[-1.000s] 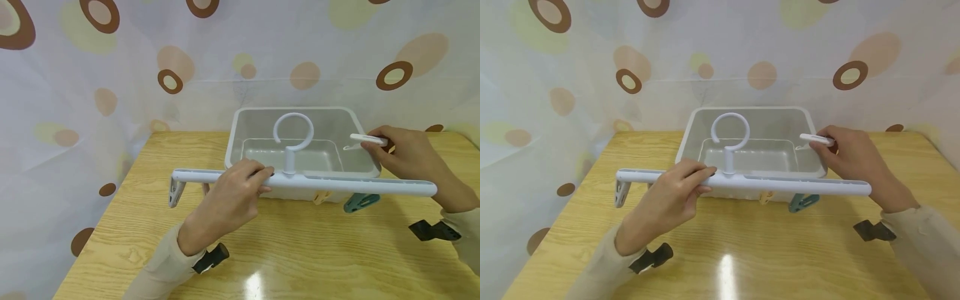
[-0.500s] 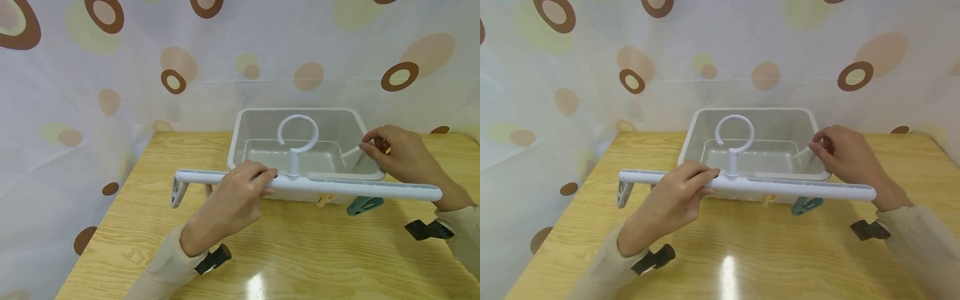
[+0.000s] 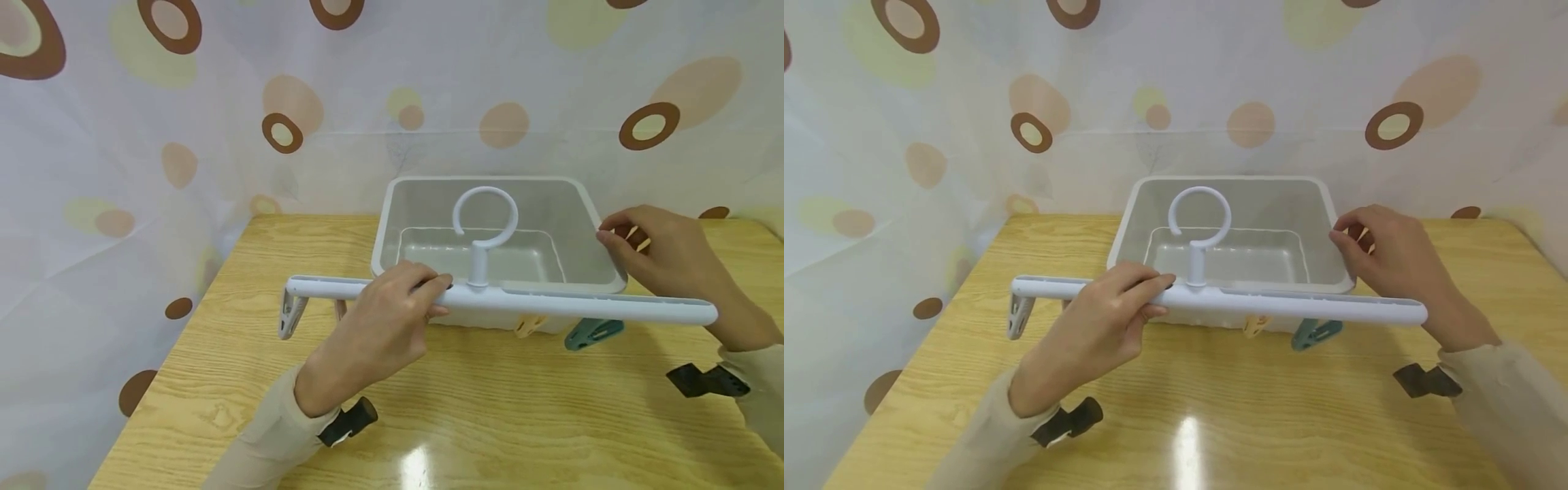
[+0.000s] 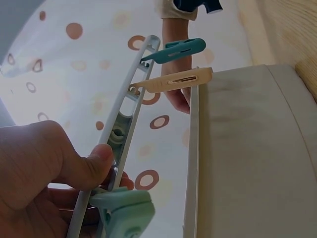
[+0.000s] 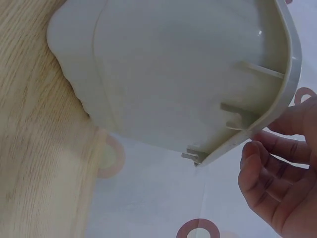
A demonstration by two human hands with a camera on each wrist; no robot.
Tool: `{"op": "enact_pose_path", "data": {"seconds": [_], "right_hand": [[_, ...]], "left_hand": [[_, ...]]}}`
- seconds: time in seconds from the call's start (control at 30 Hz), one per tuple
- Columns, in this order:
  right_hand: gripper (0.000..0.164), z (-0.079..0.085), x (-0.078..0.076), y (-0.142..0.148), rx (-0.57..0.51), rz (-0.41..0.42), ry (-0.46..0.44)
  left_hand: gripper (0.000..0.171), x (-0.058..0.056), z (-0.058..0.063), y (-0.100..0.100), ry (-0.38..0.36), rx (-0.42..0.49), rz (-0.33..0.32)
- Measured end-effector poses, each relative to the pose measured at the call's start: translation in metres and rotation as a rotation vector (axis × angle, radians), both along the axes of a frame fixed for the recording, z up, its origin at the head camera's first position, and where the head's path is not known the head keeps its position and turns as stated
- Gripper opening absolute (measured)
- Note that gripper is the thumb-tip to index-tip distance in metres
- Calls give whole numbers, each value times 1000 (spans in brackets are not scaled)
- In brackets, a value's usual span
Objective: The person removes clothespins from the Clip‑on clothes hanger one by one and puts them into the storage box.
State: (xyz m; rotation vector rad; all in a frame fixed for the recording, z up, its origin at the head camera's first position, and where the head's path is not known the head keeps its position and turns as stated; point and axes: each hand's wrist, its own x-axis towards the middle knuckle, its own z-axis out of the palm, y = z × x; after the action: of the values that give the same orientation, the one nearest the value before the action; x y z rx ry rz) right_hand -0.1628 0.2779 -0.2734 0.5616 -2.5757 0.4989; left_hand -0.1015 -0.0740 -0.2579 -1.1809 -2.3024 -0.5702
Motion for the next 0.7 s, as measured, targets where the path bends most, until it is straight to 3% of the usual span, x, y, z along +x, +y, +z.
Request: {"op": "enact_pose_path", "data": {"seconds": [0.47, 0.7], "right_hand": [[10, 5, 13, 12, -28, -57, 8], [14, 2, 21, 20, -22, -43, 9]], "left_hand": [[19, 0, -2, 0, 21, 3, 9], [19, -1, -3, 0, 26, 5, 7]]}}
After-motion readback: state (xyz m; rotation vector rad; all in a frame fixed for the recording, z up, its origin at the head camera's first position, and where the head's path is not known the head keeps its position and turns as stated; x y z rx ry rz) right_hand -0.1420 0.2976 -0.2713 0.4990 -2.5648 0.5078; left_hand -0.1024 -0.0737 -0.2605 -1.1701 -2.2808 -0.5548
